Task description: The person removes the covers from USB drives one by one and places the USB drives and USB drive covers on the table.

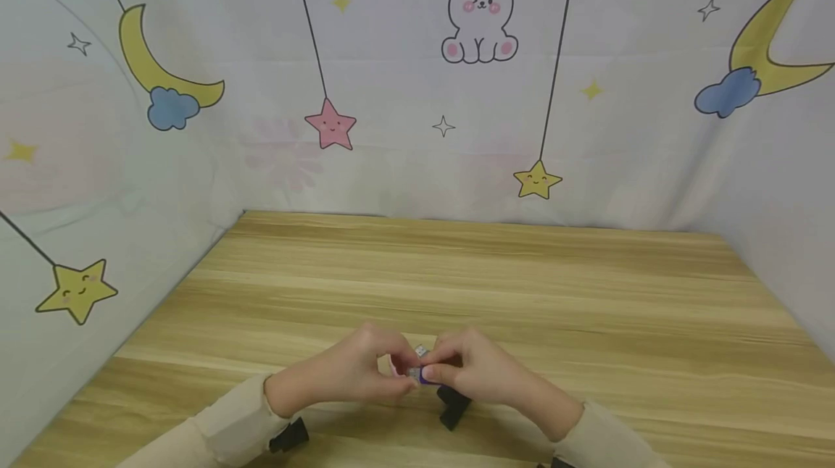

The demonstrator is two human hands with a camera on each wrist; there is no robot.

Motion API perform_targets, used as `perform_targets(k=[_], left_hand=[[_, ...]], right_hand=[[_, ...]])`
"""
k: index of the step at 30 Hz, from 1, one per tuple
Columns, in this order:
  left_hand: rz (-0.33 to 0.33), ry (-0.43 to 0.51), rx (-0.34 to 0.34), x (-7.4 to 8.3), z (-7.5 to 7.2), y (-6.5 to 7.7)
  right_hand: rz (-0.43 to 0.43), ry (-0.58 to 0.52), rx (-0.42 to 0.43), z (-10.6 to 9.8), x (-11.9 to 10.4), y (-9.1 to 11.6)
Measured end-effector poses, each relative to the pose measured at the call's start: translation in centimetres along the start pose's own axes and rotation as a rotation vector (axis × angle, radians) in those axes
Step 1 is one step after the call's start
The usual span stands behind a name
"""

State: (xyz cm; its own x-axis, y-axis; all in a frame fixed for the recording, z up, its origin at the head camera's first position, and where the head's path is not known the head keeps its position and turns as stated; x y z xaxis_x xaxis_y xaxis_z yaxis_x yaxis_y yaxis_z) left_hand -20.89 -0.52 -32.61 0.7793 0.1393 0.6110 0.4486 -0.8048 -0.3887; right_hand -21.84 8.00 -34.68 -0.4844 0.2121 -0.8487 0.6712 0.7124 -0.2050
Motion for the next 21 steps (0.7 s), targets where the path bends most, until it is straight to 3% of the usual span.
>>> perform_targets(k=[5, 14, 21], left_hand=[[-0.103, 0.052, 0.01, -0.8, 0.1, 0.1], [-0.123, 0.099, -0.001, -0.8, 0.3, 0.1], [-0.205, 0.184, -0.016, -1.4, 0.4, 0.3]], right_hand=[[0.001, 0.078, 0.016, 0.0, -0.7, 0.0], [-0.008, 0.04, -0.009, 0.3, -0.9, 0.2], [-0.042, 0.039, -0.004, 0.4, -1.2, 0.2]])
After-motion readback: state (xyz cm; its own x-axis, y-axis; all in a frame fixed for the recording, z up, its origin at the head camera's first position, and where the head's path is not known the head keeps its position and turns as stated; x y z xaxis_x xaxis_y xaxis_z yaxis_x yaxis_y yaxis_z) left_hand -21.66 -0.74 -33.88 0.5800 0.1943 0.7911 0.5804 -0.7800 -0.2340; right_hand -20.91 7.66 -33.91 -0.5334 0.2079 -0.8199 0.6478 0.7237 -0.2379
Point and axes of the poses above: each hand's wrist, its own y-axis away from the middle knuckle, its own z-axis out of the palm, x = y × z, the point moved 9 cm from there along -y, towards the middle knuckle, and after that the axes turned 3 degrees about y, right-handed, at the moved point
